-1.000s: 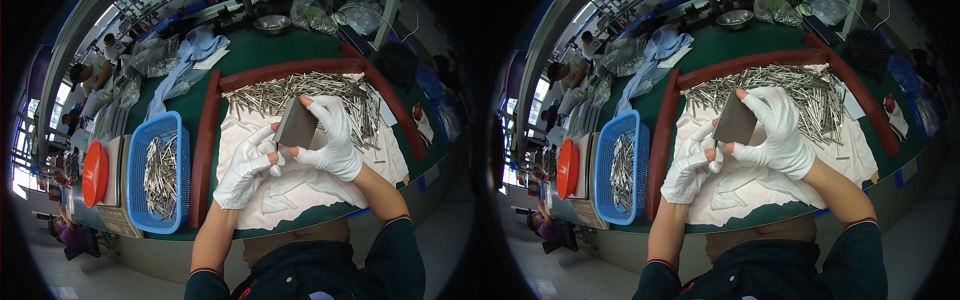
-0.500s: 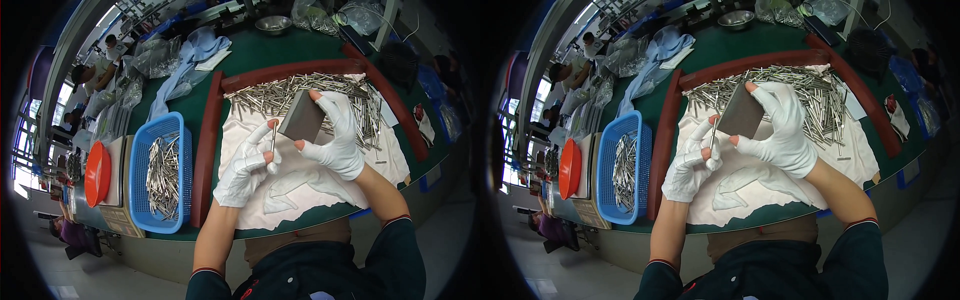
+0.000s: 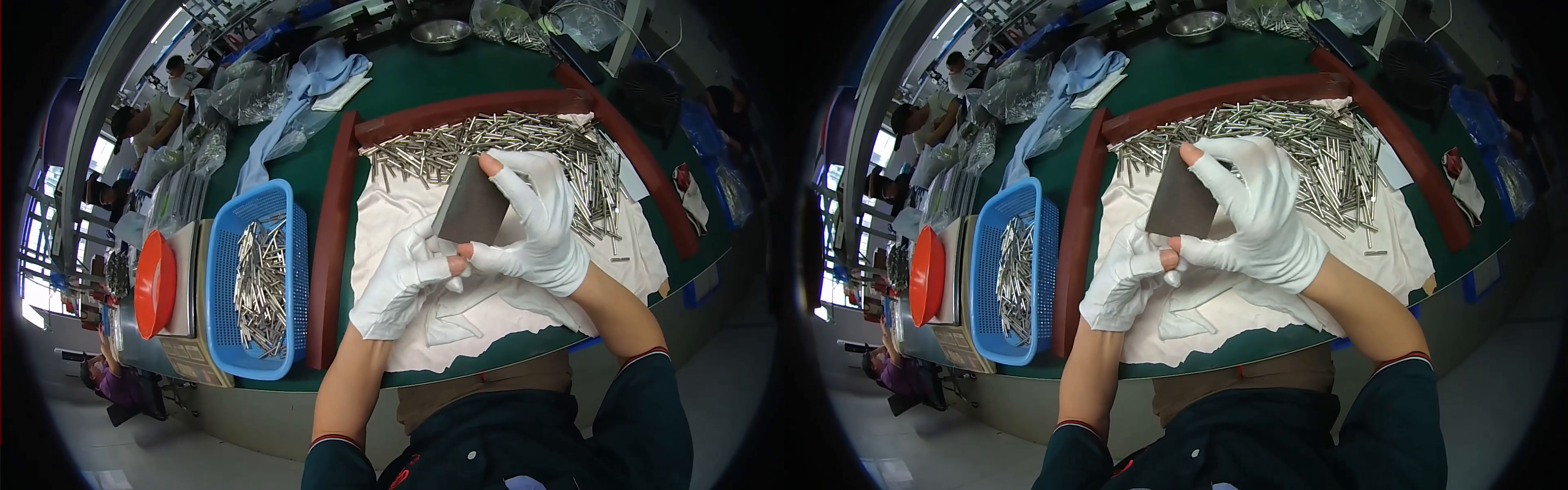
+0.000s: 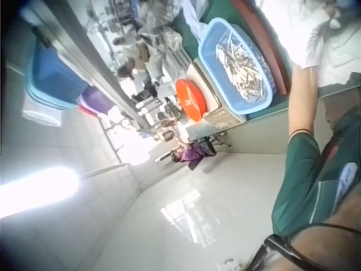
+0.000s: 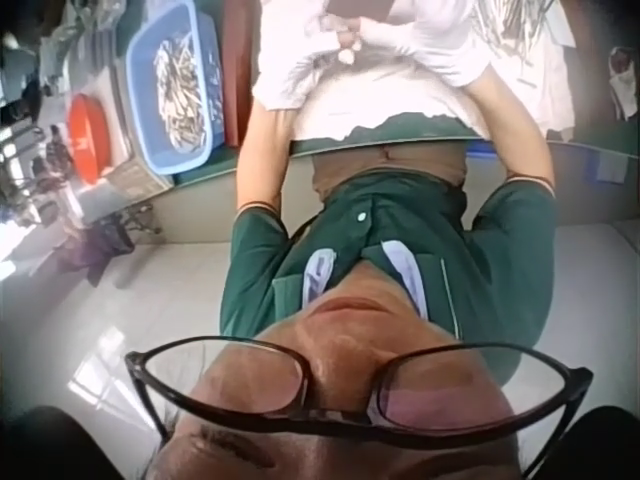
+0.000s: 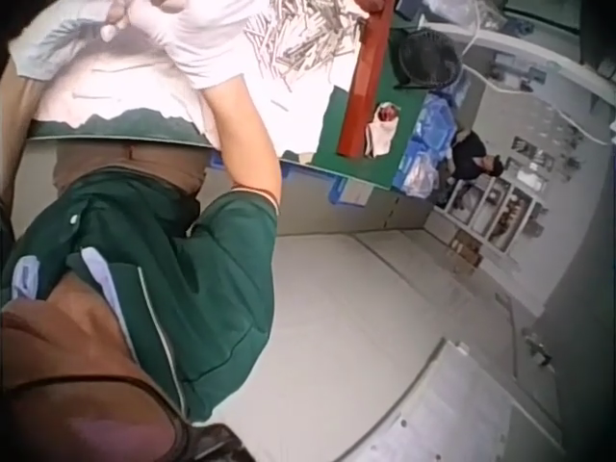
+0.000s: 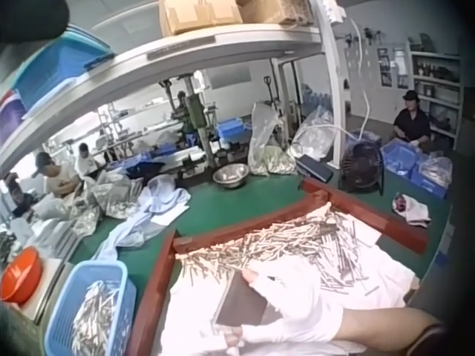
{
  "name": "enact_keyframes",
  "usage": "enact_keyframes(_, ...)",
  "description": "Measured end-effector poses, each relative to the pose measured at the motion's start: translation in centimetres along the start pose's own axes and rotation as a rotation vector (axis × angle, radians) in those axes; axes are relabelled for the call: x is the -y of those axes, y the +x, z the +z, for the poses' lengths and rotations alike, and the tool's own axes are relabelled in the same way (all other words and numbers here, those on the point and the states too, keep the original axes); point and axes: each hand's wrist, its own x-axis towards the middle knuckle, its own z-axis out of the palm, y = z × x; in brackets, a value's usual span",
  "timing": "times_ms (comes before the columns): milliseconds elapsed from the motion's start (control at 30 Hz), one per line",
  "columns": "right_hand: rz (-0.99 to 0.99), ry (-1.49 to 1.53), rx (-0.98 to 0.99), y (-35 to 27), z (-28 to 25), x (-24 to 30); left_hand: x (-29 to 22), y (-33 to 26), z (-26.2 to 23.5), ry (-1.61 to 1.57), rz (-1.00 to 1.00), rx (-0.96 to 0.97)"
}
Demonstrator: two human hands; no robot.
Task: Inserting small metal pins into a rectangular jig or block at a manufacturing workbench.
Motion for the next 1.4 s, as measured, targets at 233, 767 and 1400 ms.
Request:
enact_keyframes(233,-0.020,0.046,-0.035,-0.1,0.0,0.3,1.1,-0.2,1.1,0.095,0.072,0.033)
enact_keyframes(767,0.505,0.154,-0.213,-1.2,-0.4,-4.4,-1.3,-2.6,0.8,0.938,0.389,-0.507)
enact_keyframes(1400,0.355,0.091,-0.294,-1.8,0.5,-4.1,3.5,-6.4,1.7,1.419,0.264,-0.647)
